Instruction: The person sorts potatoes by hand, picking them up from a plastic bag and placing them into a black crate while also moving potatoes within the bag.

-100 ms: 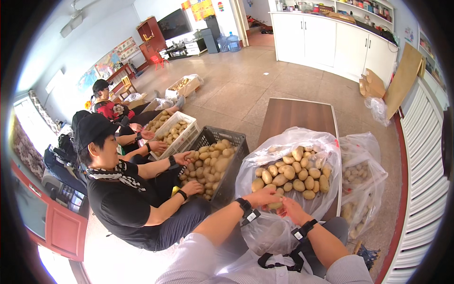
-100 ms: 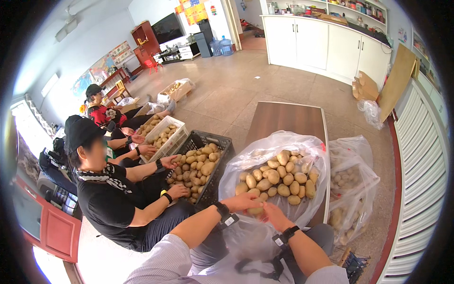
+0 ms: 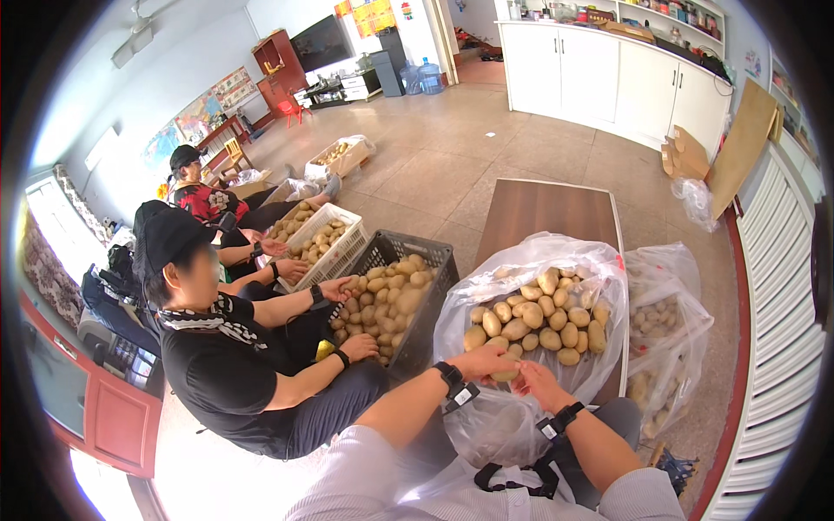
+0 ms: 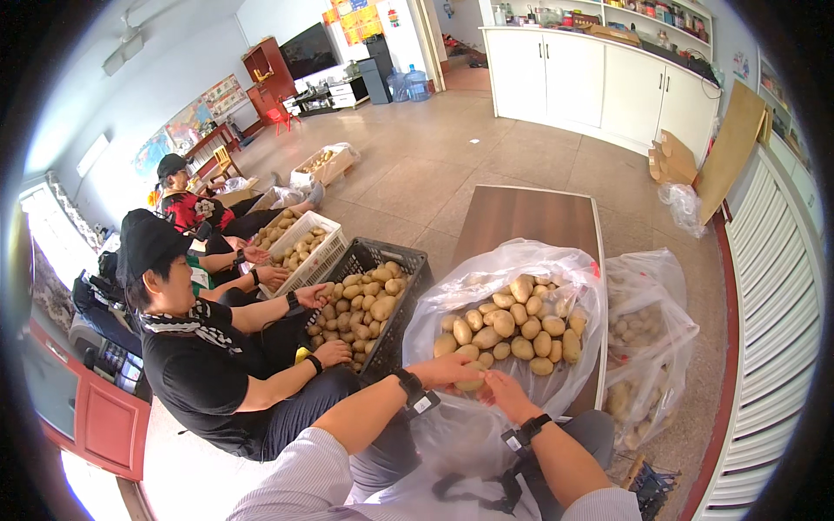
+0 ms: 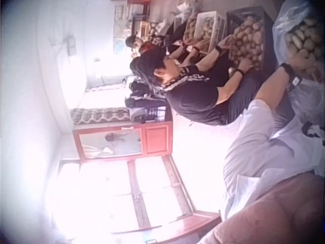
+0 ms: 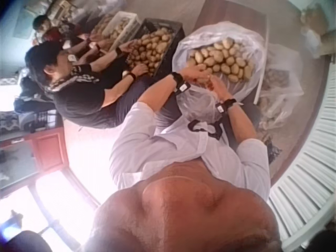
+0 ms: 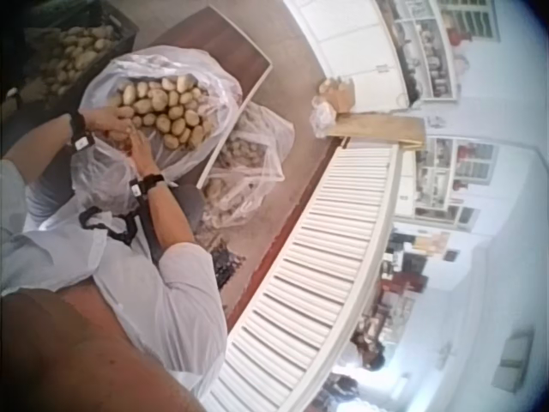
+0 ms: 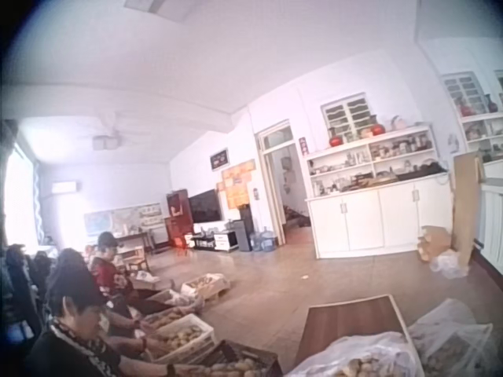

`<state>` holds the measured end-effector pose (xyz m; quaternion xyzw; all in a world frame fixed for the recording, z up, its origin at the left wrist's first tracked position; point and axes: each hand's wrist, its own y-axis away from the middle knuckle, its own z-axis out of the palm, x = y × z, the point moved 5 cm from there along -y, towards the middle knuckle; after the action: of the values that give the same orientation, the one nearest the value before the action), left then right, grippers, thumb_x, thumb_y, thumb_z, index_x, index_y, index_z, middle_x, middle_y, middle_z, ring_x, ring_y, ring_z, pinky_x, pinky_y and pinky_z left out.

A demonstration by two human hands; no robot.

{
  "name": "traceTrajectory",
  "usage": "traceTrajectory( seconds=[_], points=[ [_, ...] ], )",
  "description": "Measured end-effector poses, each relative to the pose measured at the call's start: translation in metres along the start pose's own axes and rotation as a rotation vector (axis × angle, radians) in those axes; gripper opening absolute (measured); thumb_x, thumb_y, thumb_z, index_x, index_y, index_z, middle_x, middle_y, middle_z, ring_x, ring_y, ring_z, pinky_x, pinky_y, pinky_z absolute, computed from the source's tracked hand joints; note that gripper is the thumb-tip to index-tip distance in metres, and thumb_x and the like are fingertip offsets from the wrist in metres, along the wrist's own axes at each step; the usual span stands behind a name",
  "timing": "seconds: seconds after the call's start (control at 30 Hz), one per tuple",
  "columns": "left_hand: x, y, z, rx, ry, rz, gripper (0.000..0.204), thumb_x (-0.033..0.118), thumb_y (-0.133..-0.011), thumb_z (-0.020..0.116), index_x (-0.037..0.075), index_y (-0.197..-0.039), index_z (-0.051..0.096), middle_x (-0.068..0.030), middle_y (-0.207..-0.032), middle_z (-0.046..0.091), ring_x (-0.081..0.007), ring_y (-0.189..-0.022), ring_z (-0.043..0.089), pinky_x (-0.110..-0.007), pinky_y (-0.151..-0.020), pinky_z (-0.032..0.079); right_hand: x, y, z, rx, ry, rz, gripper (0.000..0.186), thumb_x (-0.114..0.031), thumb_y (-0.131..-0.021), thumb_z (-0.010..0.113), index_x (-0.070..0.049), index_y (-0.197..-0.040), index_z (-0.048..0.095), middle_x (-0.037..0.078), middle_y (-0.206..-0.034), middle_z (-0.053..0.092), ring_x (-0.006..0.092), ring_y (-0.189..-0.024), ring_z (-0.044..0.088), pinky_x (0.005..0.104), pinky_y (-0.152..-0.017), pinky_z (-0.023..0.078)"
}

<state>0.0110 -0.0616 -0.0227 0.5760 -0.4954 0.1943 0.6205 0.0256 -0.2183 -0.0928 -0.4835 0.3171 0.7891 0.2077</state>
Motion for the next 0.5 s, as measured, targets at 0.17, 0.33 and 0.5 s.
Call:
traceTrajectory(
  seconds=[0.17, 0.33, 0.5],
  points=[
    [0.004, 0.005, -0.007, 0.019, 0.089, -0.097, 0.052, 0.042, -0.087, 0.067, 0.006, -0.122, 0.054, -0.0021, -0.09, 0.061, -0.0101, -0.069, 0.059, -0.024, -0.052, 0.047, 0.009, -0.005, -0.025, 0.311, 0.149, -0.159, 0.027, -0.028, -0.099, 0.051, -0.004, -0.109, 0.06, 0.007, -0.082, 0.065, 0.0142, -0.065, 0.06, 0.0276, -0.058, 0.048],
    [0.013, 0.01, -0.034, 0.206, 0.386, -0.032, 0.051, 0.036, -0.089, 0.066, 0.007, -0.127, 0.049, -0.0077, -0.104, 0.06, -0.0148, -0.069, 0.062, -0.026, -0.052, 0.048, -0.003, 0.004, -0.059, 0.715, 0.807, -0.48, 0.028, -0.019, -0.09, 0.062, 0.0, -0.111, 0.058, 0.014, -0.097, 0.063, 0.0286, -0.085, 0.062, 0.0372, -0.075, 0.049],
    [-0.007, 0.014, -0.079, 0.45, 0.526, 0.158, 0.046, 0.035, -0.089, 0.065, 0.007, -0.122, 0.051, -0.009, -0.095, 0.063, -0.0169, -0.059, 0.059, -0.029, -0.047, 0.049, -0.025, 0.015, -0.049, 0.838, 0.944, -0.511, 0.041, -0.015, -0.083, 0.066, -0.002, -0.119, 0.054, 0.022, -0.123, 0.051, 0.0418, -0.112, 0.05, 0.045, -0.093, 0.043]
  ],
)
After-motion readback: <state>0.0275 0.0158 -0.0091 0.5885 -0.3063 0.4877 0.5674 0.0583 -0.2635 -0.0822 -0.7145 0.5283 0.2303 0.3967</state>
